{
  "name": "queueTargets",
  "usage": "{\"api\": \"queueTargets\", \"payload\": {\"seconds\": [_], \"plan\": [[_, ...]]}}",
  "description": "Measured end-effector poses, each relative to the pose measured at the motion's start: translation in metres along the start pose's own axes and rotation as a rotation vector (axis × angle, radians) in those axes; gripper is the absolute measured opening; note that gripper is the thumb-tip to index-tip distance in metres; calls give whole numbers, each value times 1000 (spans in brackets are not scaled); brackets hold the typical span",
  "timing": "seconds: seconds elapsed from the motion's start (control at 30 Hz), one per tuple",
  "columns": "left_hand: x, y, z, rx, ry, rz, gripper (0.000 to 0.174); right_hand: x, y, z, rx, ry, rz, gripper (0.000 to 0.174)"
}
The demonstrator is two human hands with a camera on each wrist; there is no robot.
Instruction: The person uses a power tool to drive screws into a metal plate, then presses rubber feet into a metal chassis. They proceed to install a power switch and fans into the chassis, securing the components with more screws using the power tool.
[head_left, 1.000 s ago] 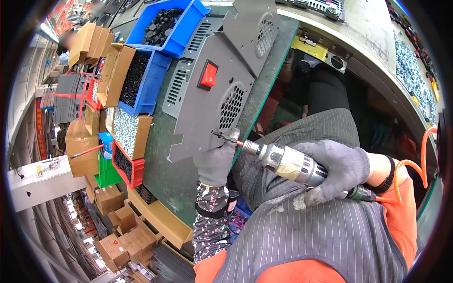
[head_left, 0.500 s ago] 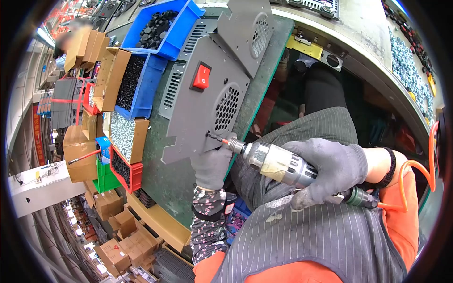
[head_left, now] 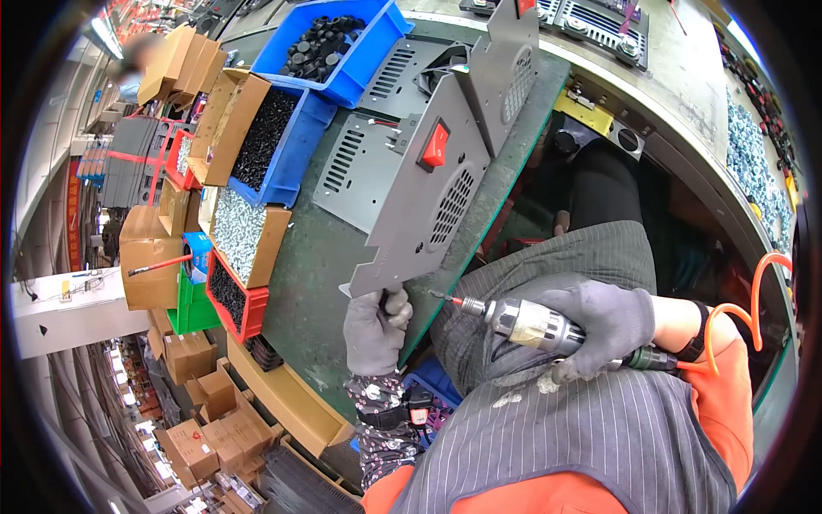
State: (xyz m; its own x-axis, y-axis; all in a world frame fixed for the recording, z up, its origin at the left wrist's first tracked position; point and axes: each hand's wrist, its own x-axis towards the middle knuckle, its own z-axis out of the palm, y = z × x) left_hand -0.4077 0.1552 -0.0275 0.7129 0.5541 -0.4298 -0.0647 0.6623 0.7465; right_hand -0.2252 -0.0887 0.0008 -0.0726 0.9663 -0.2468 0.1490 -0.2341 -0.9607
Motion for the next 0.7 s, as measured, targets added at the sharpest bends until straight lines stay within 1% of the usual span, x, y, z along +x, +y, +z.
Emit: {"api": "queueTargets", "payload": {"seconds": [0.03, 0.07, 0.1, 0.13, 0.17, 0.2, 0.23, 0.27, 0.33, 0.37, 0.4, 0.43, 0.47, 0.5, 0.53, 0.6, 0.7], "plan": [[-4, 0, 7, -1, 3, 0, 18, 3, -1, 1, -23, -27, 32, 64], [-8, -1, 11, 27, 33, -25, 21, 5, -4, 1, 21, -44, 73, 61], [-11, -1, 12, 55, 63, -51, 25, 7, -5, 1, 21, -48, 74, 61], [-12, -3, 7, 104, 11, -28, 30, 8, -5, 1, -7, -42, 48, 59], [-13, -5, 2, 103, 13, -29, 30, 10, -4, 1, -35, -36, 21, 58], [-14, -9, -4, 170, -70, 37, 29, 12, -1, 2, -34, -38, 23, 58], [-14, -11, -7, 237, -153, 102, 29, 13, 4, 3, -69, -10, -51, 58], [-15, -11, -6, 236, -150, 100, 29, 15, 6, 3, -103, 20, -125, 58], [-18, -11, -1, 315, -36, 123, 35, 15, 4, 2, -76, -7, -91, 59], [-19, -12, 2, 316, -35, 121, 35, 14, 4, 2, -51, -31, -60, 59], [-20, -12, 5, 413, 9, 137, 37, 15, 5, 3, -50, -31, -60, 59], [-20, -12, 8, 510, 53, 153, 40, 15, 7, 3, -80, -13, -102, 58], [-21, -11, 11, 512, 51, 151, 40, 15, 9, 4, -109, 6, -145, 58], [-21, -10, 14, 572, 45, 144, 41, 15, 8, 4, -107, 8, -144, 58], [-21, -10, 16, 631, 39, 137, 42, 14, 7, 4, -67, -13, -116, 57], [-21, -10, 19, 647, 38, 147, 42, 13, 6, 3, -26, -32, -90, 56], [-20, -10, 22, 653, 19, 152, 41, 10, 6, 3, -19, -20, -96, 56]]}}
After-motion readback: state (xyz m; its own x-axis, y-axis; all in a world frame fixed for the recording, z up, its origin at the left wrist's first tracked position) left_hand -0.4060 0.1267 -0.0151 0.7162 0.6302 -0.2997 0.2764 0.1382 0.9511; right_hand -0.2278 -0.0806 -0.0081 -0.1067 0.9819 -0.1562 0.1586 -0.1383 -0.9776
